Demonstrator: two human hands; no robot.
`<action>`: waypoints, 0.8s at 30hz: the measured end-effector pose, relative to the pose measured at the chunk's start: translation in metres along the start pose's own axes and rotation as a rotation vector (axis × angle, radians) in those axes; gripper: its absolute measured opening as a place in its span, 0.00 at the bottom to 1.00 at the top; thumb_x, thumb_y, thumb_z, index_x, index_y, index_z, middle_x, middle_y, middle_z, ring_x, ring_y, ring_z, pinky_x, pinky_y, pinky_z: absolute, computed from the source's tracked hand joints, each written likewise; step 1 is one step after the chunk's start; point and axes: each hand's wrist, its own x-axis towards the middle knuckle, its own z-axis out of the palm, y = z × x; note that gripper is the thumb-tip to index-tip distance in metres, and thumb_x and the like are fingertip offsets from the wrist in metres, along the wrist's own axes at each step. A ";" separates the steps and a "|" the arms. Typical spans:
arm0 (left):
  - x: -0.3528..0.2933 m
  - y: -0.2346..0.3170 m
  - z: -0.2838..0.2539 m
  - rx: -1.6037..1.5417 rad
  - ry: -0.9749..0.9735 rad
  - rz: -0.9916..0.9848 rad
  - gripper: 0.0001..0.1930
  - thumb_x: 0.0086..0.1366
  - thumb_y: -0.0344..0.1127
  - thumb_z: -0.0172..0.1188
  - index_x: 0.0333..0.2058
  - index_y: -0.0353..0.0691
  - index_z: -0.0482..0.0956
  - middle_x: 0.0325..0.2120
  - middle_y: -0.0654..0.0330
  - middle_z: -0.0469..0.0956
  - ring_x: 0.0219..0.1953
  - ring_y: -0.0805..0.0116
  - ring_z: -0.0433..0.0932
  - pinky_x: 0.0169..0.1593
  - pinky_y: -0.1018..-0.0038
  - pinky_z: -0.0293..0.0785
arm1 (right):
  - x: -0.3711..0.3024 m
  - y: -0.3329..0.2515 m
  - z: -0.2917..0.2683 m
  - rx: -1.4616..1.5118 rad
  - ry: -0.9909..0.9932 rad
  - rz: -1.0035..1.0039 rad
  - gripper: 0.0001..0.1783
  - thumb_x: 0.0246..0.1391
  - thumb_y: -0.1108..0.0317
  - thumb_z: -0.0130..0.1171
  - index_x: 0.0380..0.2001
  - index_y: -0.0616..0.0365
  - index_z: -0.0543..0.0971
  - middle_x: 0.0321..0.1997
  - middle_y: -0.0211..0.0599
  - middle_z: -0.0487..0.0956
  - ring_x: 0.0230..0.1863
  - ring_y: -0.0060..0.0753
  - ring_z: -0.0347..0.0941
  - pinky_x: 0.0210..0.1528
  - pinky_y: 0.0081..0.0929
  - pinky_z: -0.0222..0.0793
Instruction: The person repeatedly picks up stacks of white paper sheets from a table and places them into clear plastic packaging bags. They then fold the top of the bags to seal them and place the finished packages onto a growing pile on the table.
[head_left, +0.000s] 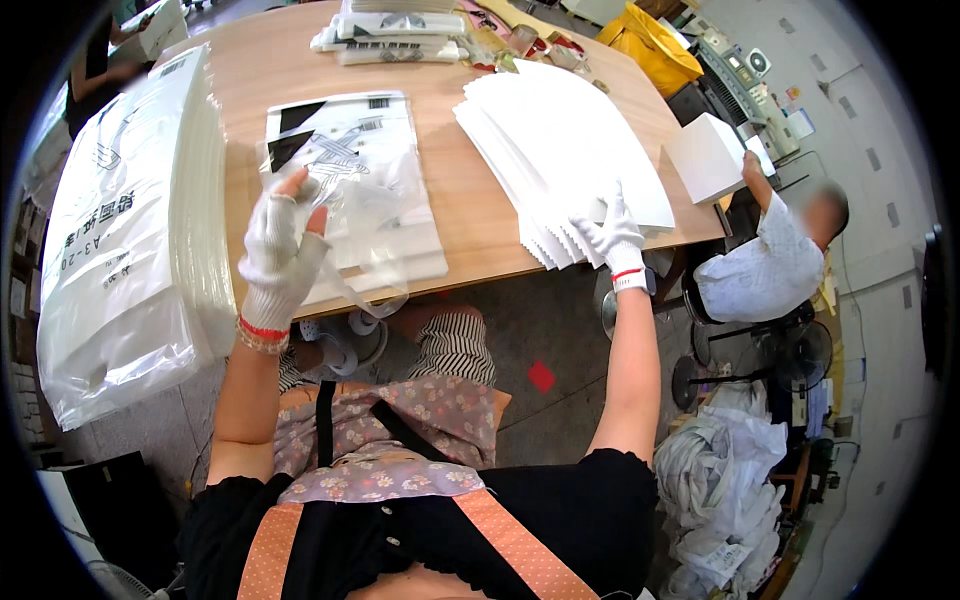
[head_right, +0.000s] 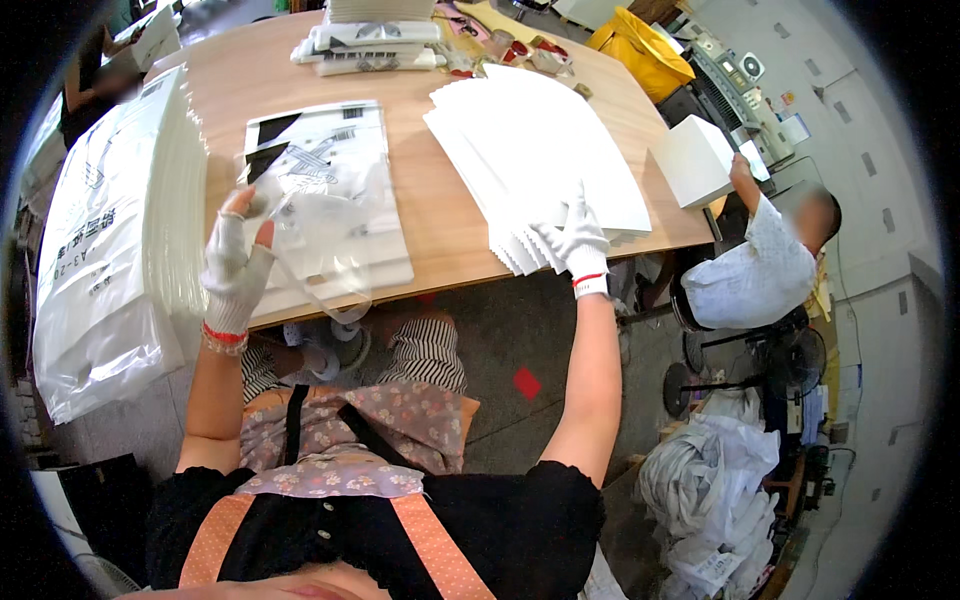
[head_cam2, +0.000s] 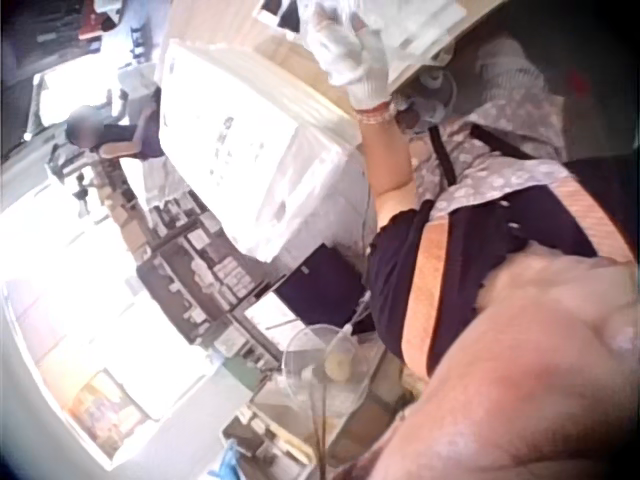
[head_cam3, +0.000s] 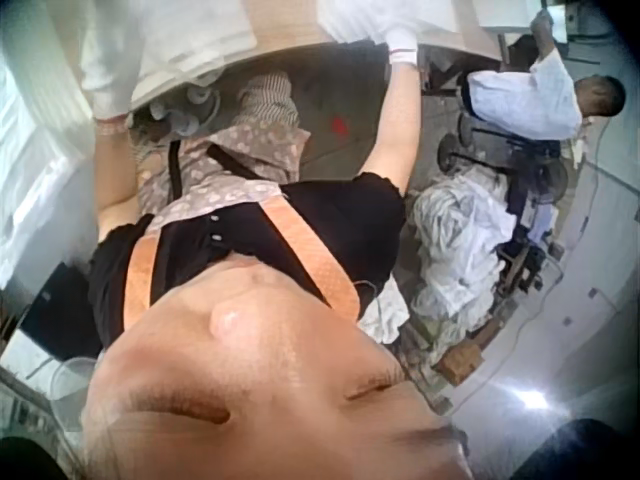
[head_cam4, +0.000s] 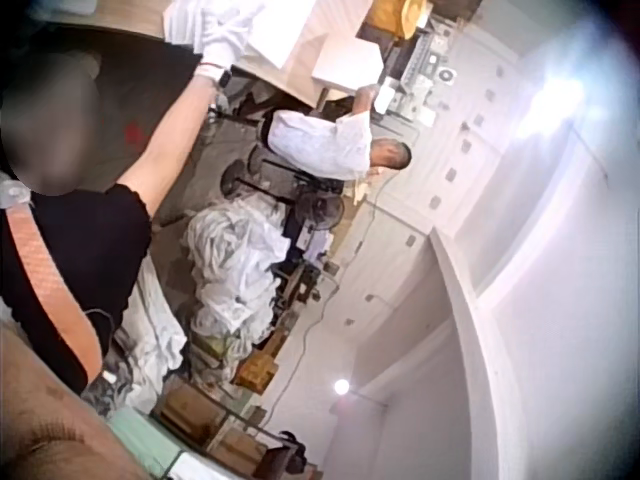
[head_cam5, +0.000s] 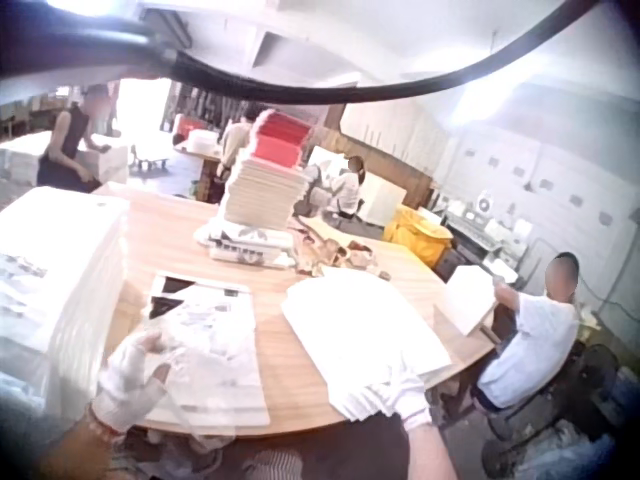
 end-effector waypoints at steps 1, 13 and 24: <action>-0.009 0.001 0.004 -0.118 -0.046 -0.053 0.21 0.52 0.18 0.58 0.46 0.33 0.71 0.34 0.57 0.76 0.37 0.65 0.76 0.43 0.73 0.73 | 0.007 0.019 0.005 0.103 -0.005 0.010 0.41 0.48 0.45 0.59 0.60 0.55 0.58 0.48 0.48 0.75 0.45 0.50 0.73 0.45 0.40 0.70; -0.048 0.078 0.116 -1.865 -0.812 -1.386 0.30 0.60 0.41 0.58 0.56 0.35 0.58 0.49 0.54 0.67 0.48 0.65 0.70 0.52 0.67 0.68 | -0.077 -0.107 -0.056 0.160 -0.078 -0.609 0.09 0.50 0.64 0.53 0.33 0.55 0.77 0.33 0.43 0.75 0.33 0.44 0.73 0.37 0.39 0.70; -0.108 0.072 0.082 -0.397 -0.727 -0.284 0.33 0.46 0.41 0.56 0.52 0.32 0.64 0.53 0.40 0.61 0.55 0.42 0.62 0.58 0.57 0.58 | -0.169 -0.131 -0.016 -4.224 0.663 -1.552 0.38 0.61 0.40 0.31 0.58 0.65 0.58 0.60 0.45 0.63 0.60 0.38 0.61 0.61 0.39 0.59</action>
